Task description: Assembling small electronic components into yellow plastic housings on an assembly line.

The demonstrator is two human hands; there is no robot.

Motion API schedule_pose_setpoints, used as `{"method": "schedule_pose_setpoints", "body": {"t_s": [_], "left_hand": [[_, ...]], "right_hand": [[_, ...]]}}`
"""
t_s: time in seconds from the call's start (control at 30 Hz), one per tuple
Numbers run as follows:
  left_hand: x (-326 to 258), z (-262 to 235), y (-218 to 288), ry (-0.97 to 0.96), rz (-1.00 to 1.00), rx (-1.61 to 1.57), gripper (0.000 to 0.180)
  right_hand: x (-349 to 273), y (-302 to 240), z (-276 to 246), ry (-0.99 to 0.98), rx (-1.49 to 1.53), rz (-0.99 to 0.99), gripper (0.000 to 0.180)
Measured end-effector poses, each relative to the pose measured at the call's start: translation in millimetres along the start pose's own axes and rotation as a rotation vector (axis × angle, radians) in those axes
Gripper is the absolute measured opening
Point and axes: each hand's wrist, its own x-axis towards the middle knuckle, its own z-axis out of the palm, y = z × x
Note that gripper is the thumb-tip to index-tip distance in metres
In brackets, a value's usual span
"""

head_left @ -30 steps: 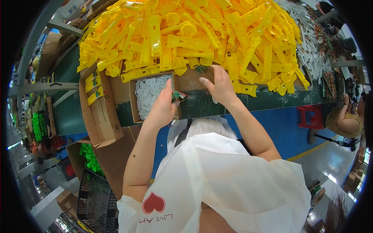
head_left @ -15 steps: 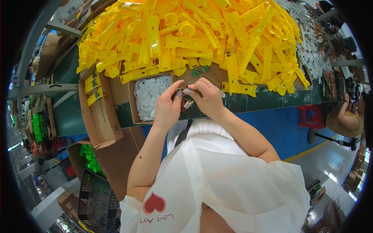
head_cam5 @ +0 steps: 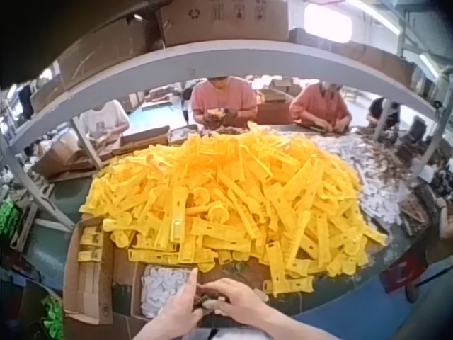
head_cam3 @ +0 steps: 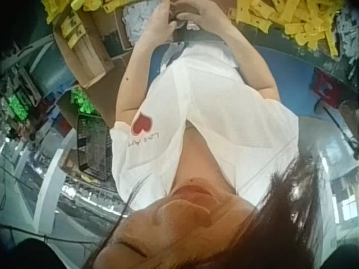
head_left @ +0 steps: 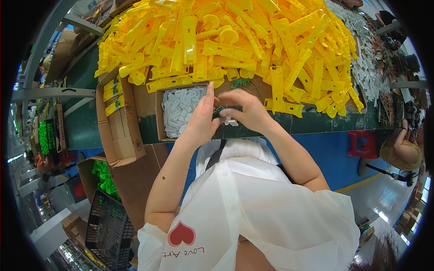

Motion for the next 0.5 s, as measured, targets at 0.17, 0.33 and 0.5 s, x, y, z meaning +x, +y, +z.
{"method": "schedule_pose_setpoints", "body": {"t_s": [0.17,0.33,0.5], "left_hand": [[4,-4,-9,0.204,0.193,-0.034,0.042],[1,18,-6,0.374,0.035,-0.068,0.018],[0,22,1,0.349,-0.309,-0.4,0.022]], "right_hand": [[-6,-1,13,0.195,-0.054,0.015,0.007],[-13,7,26,0.415,-0.353,-0.192,0.008],[-14,8,33,0.411,-0.36,-0.242,0.009]]}}
